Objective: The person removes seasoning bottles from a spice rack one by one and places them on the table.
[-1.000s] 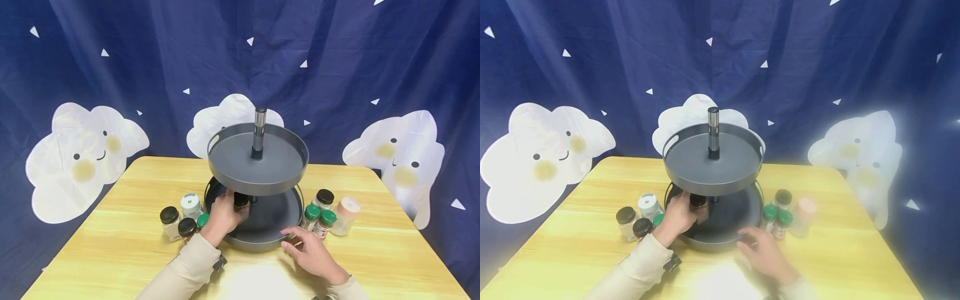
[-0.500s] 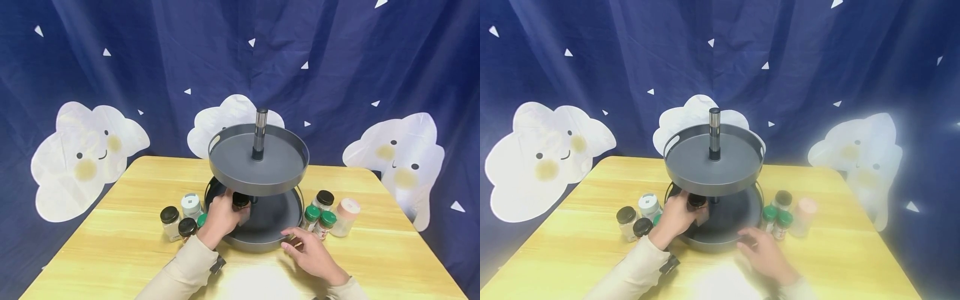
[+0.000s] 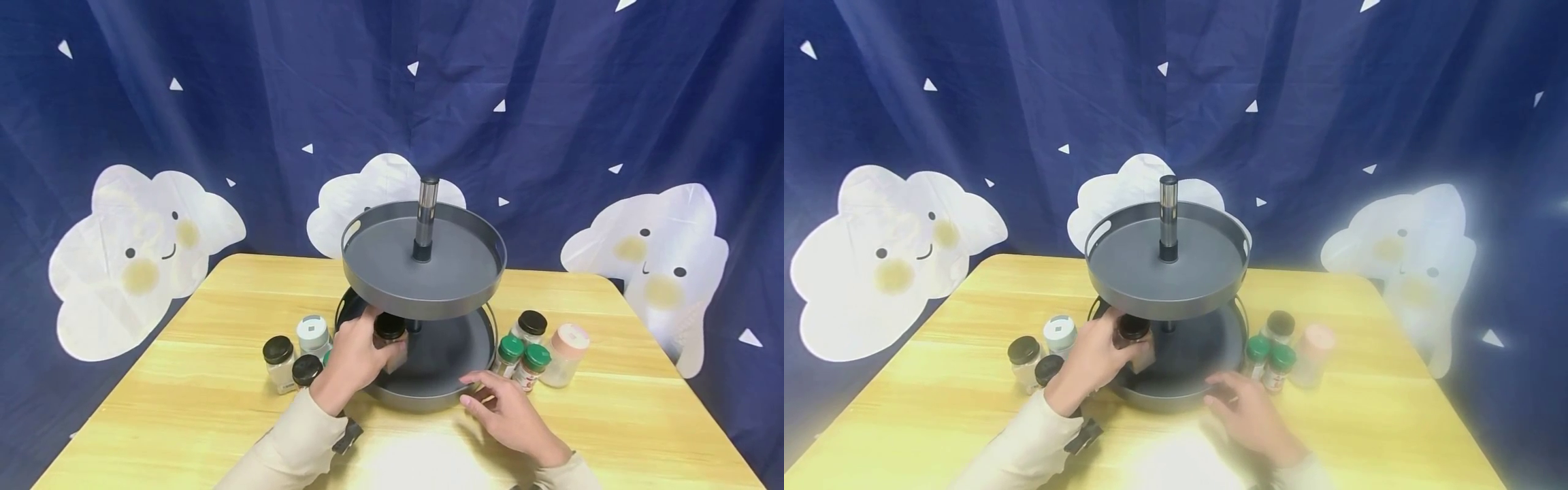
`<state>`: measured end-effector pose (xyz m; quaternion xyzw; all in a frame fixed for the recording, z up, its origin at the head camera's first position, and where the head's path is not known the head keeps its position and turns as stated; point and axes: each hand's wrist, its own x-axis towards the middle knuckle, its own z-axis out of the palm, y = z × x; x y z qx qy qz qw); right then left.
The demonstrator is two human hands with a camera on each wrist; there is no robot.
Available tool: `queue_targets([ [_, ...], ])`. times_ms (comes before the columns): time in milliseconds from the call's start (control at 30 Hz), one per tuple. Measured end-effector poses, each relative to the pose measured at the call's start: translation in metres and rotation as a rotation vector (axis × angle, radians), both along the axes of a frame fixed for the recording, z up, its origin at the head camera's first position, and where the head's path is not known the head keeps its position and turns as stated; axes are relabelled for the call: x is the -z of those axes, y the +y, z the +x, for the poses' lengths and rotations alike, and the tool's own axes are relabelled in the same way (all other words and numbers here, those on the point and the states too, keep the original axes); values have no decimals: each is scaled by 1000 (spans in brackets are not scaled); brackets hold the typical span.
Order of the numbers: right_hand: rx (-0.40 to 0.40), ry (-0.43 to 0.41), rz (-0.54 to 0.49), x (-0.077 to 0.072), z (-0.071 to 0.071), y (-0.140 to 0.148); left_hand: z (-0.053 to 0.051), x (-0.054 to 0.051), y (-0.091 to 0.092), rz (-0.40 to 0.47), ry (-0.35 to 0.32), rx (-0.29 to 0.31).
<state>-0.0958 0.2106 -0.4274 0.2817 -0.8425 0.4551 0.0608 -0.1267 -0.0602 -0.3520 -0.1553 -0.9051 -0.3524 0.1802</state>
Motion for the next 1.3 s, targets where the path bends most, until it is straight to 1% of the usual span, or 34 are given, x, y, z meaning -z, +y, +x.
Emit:
queue_targets([
  [133,0,1,1,0,0,0,6,-4,-2,-14,25,12],
  [367,5,11,5,-1,1,-1,14,-12,-5,-40,12,-4],
  [500,7,10,5,-2,1,-1,17,-16,-7,-59,23,-8],
  [700,8,-2,7,-4,3,-1,21,-19,-11,-54,26,-4],
  [900,8,9,6,-4,3,-2,24,-24,-16,-29,30,-4],
  [1100,6,21,2,-2,1,-1,25,-29,-20,-29,34,-45],
  [1300,6,25,1,-2,1,-1,26,-33,-24,-37,62,-77],
])
